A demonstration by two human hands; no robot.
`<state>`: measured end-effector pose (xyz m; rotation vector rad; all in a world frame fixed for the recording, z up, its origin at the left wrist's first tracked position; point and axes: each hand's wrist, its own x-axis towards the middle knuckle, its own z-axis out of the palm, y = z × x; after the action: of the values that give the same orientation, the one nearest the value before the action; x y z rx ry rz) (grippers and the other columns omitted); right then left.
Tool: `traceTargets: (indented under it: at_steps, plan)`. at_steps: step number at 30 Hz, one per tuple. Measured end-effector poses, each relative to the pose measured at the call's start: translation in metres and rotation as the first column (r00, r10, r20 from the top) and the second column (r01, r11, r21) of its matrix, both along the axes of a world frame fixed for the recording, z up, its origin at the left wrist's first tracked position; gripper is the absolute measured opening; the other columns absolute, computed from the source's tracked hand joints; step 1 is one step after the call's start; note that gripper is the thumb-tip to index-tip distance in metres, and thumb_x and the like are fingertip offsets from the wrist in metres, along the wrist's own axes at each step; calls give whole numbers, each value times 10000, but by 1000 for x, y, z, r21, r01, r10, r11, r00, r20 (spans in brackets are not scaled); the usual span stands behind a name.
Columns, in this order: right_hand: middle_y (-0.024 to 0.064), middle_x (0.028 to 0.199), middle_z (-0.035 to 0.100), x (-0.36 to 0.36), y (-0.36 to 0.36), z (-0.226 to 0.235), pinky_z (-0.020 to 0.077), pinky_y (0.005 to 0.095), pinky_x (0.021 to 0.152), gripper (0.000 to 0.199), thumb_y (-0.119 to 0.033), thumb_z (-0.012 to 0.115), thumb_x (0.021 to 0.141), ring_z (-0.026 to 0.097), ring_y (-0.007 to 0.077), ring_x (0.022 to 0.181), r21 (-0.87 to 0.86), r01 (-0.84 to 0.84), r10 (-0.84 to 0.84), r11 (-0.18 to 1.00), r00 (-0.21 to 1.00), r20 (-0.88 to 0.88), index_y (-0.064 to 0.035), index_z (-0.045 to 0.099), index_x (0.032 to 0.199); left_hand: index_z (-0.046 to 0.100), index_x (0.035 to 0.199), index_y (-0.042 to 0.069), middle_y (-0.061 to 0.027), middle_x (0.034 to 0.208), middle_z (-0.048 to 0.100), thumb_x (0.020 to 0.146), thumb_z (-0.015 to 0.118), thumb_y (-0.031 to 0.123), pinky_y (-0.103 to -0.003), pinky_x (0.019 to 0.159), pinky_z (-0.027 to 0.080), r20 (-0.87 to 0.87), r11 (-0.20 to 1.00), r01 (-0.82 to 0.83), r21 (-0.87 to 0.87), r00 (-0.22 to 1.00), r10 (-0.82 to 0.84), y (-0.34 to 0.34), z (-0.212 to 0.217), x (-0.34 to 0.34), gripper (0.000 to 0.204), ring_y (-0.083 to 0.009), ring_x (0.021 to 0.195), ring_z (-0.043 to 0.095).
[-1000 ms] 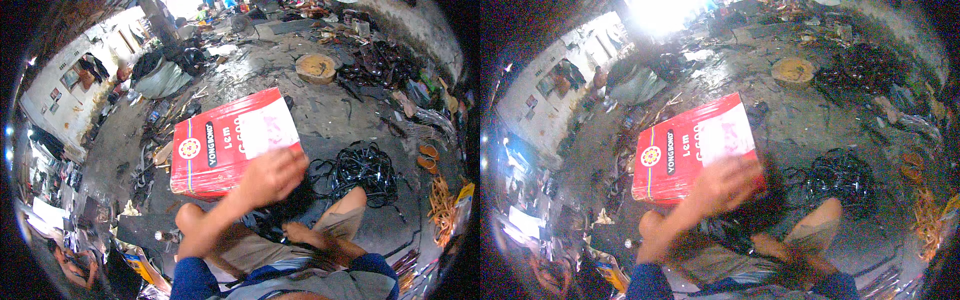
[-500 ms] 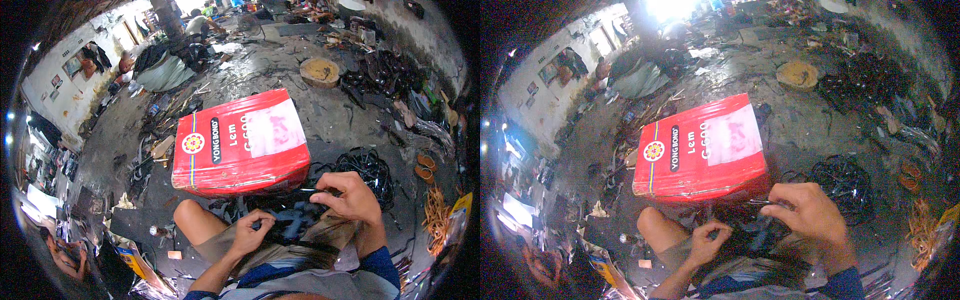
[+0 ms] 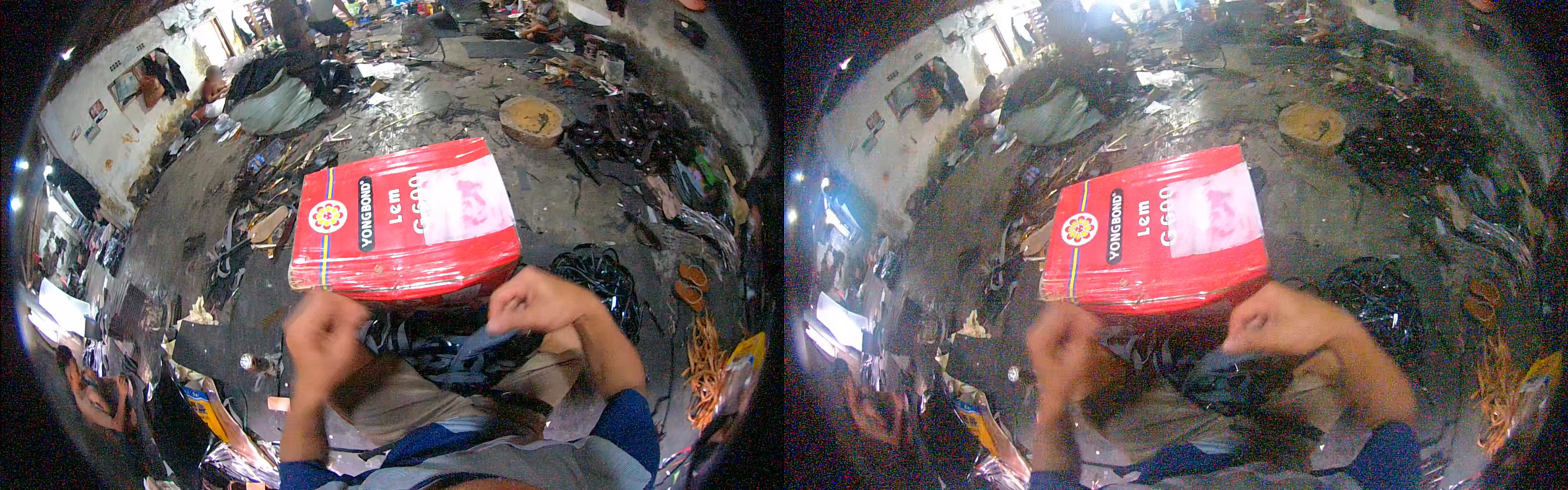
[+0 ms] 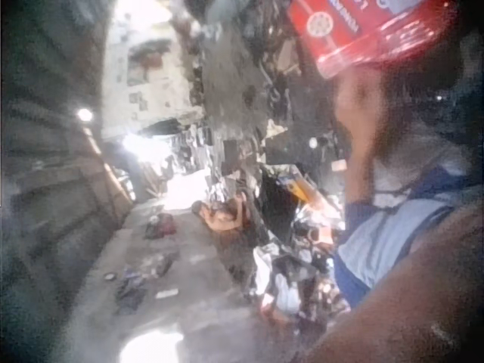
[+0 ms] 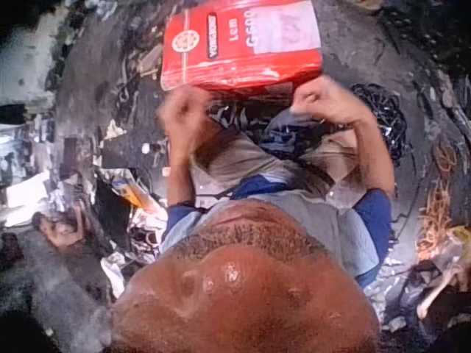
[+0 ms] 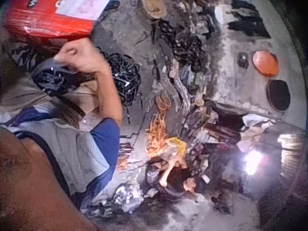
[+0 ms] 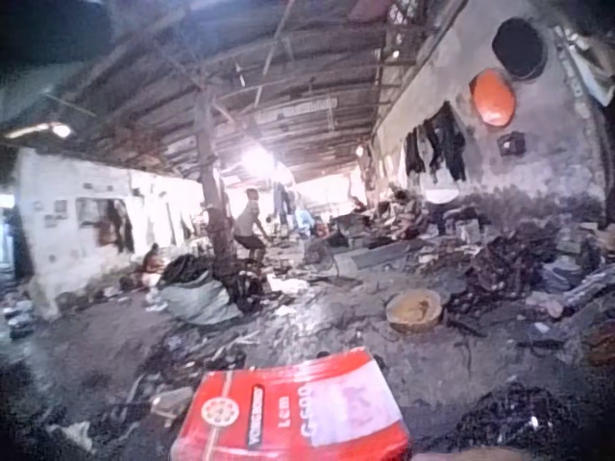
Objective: The person sits on the floor and repeatedly ties black straps around a red rectangular package. They pull the straps tight, fold the ends, and secure them by hand. The person continues this repetitive tying process throughout the clip.
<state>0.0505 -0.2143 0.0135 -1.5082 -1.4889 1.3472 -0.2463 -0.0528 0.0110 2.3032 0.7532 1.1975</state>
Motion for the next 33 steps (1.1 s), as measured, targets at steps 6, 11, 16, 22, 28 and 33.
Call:
traceTargets:
  at_steps: [6, 11, 16, 22, 28, 33]
  plan:
    - [145, 788, 703, -38, 29, 38, 541, 381, 725, 266, -282, 716, 938, 693, 227, 745, 453, -50, -61, 890, 972, 227, -18, 715, 909, 720, 1095, 43, -23, 829, 715, 836, 821, 223, -270, 653, 500, 97, 996, 68, -56, 993, -62, 2, 46, 2, 331, -112, 757, 661]
    - [135, 789, 716, -71, 58, 47, 538, 427, 707, 292, -299, 699, 950, 690, 247, 726, 451, -51, -46, 891, 978, 202, -8, 716, 931, 760, 1057, 65, -37, 858, 759, 801, 860, 317, -275, 669, 531, -189, 898, 142, -416, 953, -238, -22, 33, 15, 373, -116, 780, 713]
    - [5, 693, 654, 0, 61, 46, 469, 282, 549, 295, -309, 723, 950, 587, 76, 608, 97, -62, 63, 993, 998, -8, -15, 730, 971, 731, 880, -3, -37, 833, 731, 880, 726, 54, -281, 724, 547, -98, 843, 264, -469, 933, -347, 62, 44, -31, 57, -111, 775, 674]
    - [-4, 691, 661, 49, 77, 57, 454, 273, 567, 241, -269, 722, 942, 587, 77, 633, 229, 32, -66, 973, 988, 140, -34, 720, 887, 656, 816, 26, 49, 720, 586, 923, 700, 129, -248, 590, 407, -248, 848, 0, -530, 956, -155, 178, 67, -91, 155, -62, 653, 515]
    - [122, 773, 739, 48, 104, 61, 554, 368, 687, 220, -227, 685, 893, 728, 185, 742, 321, 208, -340, 924, 829, 443, -17, 733, 848, 752, 993, 56, -116, 981, 729, 854, 755, 227, -369, 826, 520, -775, 820, -311, 480, 287, 563, 208, 55, -60, 220, -249, 927, 677]
    - [124, 736, 707, 42, 108, 39, 525, 363, 639, 165, -146, 745, 864, 686, 215, 668, 534, 53, -444, 844, 626, 641, -2, 711, 936, 661, 1293, 66, -211, 1276, 653, 735, 837, 121, -467, 1044, 481, -171, 934, 134, 331, 982, -80, 143, 31, 102, 588, -353, 1202, 616]
